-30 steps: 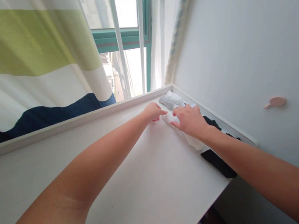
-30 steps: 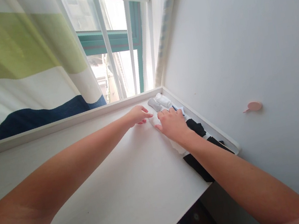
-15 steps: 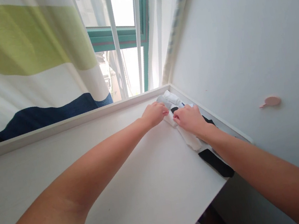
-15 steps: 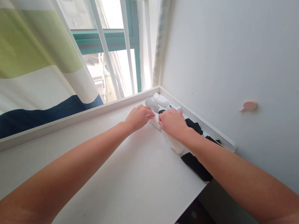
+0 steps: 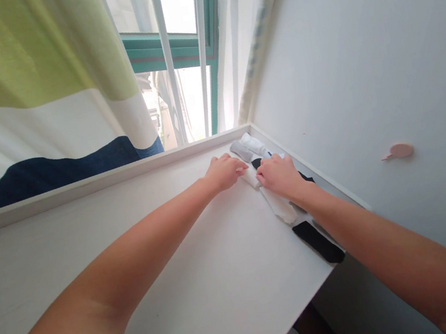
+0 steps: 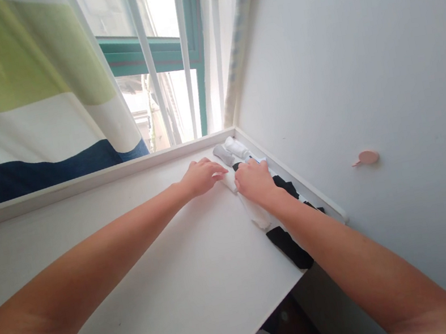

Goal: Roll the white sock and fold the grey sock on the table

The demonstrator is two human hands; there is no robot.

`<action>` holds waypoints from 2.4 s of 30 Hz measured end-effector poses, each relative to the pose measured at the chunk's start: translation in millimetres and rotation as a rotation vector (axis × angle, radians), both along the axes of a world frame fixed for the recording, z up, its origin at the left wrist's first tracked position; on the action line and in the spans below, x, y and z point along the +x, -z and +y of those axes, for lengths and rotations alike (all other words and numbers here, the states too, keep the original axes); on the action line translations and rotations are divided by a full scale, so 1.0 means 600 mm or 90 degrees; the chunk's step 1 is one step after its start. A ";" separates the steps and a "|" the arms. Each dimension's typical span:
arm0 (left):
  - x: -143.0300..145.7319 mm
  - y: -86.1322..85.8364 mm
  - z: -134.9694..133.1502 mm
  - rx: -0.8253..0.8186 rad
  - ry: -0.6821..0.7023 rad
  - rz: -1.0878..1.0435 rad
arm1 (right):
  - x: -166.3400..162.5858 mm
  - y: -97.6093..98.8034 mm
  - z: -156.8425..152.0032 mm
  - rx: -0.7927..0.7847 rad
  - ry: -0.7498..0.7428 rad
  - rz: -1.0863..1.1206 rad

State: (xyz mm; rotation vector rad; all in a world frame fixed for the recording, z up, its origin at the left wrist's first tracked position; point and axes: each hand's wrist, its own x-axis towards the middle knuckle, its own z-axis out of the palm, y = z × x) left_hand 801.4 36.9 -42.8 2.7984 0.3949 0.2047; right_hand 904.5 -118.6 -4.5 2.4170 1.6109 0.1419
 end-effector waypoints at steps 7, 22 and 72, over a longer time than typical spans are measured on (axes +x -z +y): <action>-0.013 0.001 -0.005 -0.006 0.009 -0.055 | -0.004 0.000 -0.010 0.066 0.000 0.001; -0.016 0.004 0.000 0.030 0.051 -0.061 | -0.009 0.007 -0.013 0.077 -0.020 -0.010; -1.234 -0.072 -0.177 0.105 -0.975 0.337 | -0.660 0.041 0.068 0.021 -0.633 0.173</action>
